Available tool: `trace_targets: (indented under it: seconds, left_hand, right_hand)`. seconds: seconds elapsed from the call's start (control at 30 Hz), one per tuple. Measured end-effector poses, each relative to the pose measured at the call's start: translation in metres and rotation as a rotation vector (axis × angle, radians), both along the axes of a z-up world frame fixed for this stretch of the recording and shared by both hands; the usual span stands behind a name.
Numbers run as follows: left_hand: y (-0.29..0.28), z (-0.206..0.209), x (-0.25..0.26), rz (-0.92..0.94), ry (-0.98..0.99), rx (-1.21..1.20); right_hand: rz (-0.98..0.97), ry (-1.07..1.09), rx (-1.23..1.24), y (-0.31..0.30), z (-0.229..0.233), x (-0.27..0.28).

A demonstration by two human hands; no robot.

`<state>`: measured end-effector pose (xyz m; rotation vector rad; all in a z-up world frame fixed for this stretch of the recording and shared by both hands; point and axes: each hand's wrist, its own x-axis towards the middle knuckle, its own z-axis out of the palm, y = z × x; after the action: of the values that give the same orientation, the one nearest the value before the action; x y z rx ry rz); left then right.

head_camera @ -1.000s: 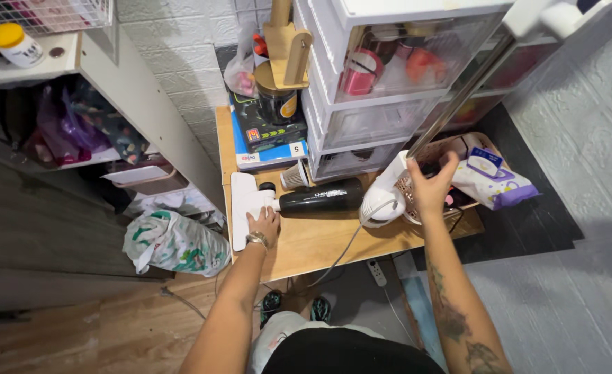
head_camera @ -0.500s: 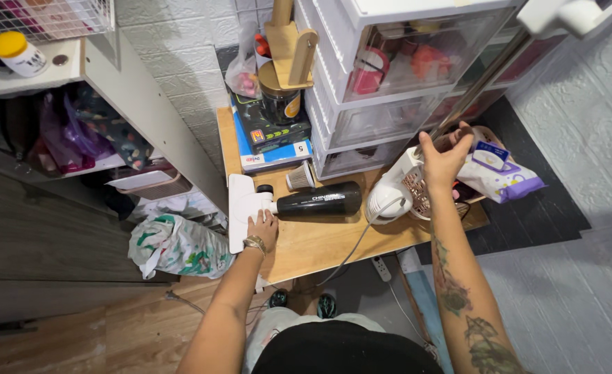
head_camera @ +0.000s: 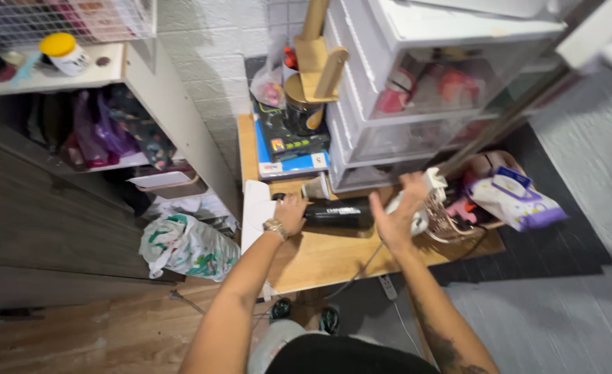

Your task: The person assembles a stick vacuum cleaner on a small table. They attach the filter, connect the handle to the motor body, and wind the power cord around the handle.

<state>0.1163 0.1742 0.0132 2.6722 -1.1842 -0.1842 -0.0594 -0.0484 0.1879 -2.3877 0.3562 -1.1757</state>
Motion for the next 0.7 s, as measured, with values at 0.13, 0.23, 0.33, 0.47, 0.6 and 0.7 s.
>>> trace_targets:
  seconds: [0.13, 0.23, 0.33, 0.47, 0.6, 0.7]
  left_hand:
    - [-0.009, -0.003, 0.015, -0.033, 0.052, 0.07]
    - [-0.01, -0.014, 0.012, -0.074, 0.071, 0.113]
    - [-0.01, -0.021, 0.007, -0.102, 0.094, 0.063]
    - [-0.009, -0.023, 0.004, -0.127, 0.159, 0.023]
    - [-0.007, -0.023, 0.005, -0.093, 0.184, -0.033]
    - [-0.008, -0.025, 0.002, -0.083, 0.146, -0.067]
  right_hand:
    - [0.292, 0.226, 0.03, 0.016, -0.035, 0.027]
    - [0.347, 0.489, 0.277, 0.015, -0.073, 0.053]
    - [0.367, 0.557, 0.37, 0.009, -0.118, 0.087]
    - [0.265, 0.735, 0.346, 0.004, -0.174, 0.136]
    - [0.091, 0.917, 0.498, 0.011, -0.203, 0.175]
    - [-0.07, 1.107, 0.477, 0.017, -0.206, 0.188]
